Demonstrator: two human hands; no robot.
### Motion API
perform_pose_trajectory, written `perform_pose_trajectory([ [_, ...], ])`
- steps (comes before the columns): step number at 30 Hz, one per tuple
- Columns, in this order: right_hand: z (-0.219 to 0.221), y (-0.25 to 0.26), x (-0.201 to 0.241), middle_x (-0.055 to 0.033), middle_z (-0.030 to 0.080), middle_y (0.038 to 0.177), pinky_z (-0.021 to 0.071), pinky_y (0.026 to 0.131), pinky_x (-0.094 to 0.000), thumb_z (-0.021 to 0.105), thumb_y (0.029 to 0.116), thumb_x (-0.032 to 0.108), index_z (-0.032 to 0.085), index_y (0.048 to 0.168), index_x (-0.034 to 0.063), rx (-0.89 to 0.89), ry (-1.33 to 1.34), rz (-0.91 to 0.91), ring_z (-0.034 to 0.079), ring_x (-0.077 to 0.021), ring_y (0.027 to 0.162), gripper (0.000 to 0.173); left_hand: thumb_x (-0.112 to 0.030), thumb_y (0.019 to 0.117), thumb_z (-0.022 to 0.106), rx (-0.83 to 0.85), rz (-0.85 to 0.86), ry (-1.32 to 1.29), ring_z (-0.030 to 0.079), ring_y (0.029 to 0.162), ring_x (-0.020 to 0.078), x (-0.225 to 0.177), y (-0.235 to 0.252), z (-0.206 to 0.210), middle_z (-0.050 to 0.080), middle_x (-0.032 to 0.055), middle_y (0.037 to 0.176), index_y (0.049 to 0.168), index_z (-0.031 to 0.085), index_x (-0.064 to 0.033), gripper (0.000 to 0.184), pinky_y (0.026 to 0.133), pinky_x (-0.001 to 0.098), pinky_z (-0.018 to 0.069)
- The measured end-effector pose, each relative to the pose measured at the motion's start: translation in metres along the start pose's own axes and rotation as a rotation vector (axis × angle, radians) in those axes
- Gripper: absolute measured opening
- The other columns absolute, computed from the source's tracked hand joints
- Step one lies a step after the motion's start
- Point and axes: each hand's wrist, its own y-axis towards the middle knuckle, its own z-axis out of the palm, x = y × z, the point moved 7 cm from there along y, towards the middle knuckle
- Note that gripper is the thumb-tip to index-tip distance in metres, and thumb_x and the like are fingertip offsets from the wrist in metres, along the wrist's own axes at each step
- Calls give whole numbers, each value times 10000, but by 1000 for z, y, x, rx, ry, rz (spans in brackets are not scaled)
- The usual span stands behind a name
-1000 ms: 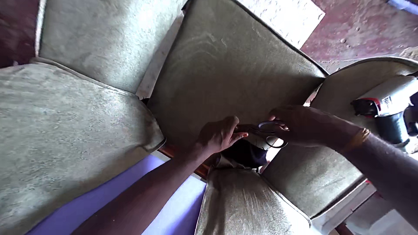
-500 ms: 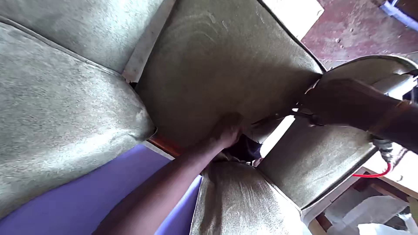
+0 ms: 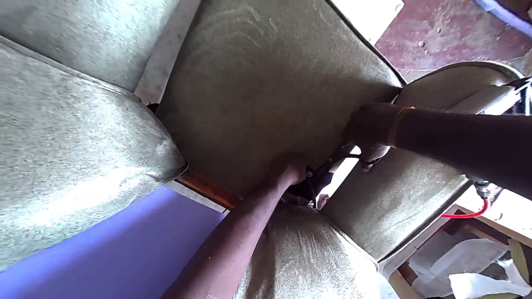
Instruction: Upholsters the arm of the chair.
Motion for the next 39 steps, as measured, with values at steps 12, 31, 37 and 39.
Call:
perform_pose_trajectory([
  [12,-2,22,39,-101,677,876,526,717,-536,834,681,572,699,947,110,-6,45,-52,674,-320,860,550,-445,1014,604,-73,59,-127,685,1120,247,9,2,-4,735,35,1156,1186,743,-280,276,957,568,540],
  [31,-3,6,51,-90,637,765,495,603,-517,794,801,448,684,830,113,-13,-13,-117,659,-314,737,354,-362,1044,600,-46,87,-493,662,1132,252,23,7,-3,704,119,1176,1262,681,-124,333,1017,521,504],
  [37,4,23,75,-87,681,914,501,851,-502,798,685,602,687,1003,121,-101,34,-120,663,-296,916,588,-370,1034,618,-45,130,-545,677,1069,209,18,3,-5,719,87,1120,1207,708,-137,304,980,487,526],
  [39,4,25,82,-91,677,895,510,813,-505,802,729,536,683,980,114,-86,49,-121,667,-301,897,505,-365,1033,620,-60,133,-563,679,1044,194,21,4,-2,720,75,1098,1188,710,-146,283,966,468,533],
])
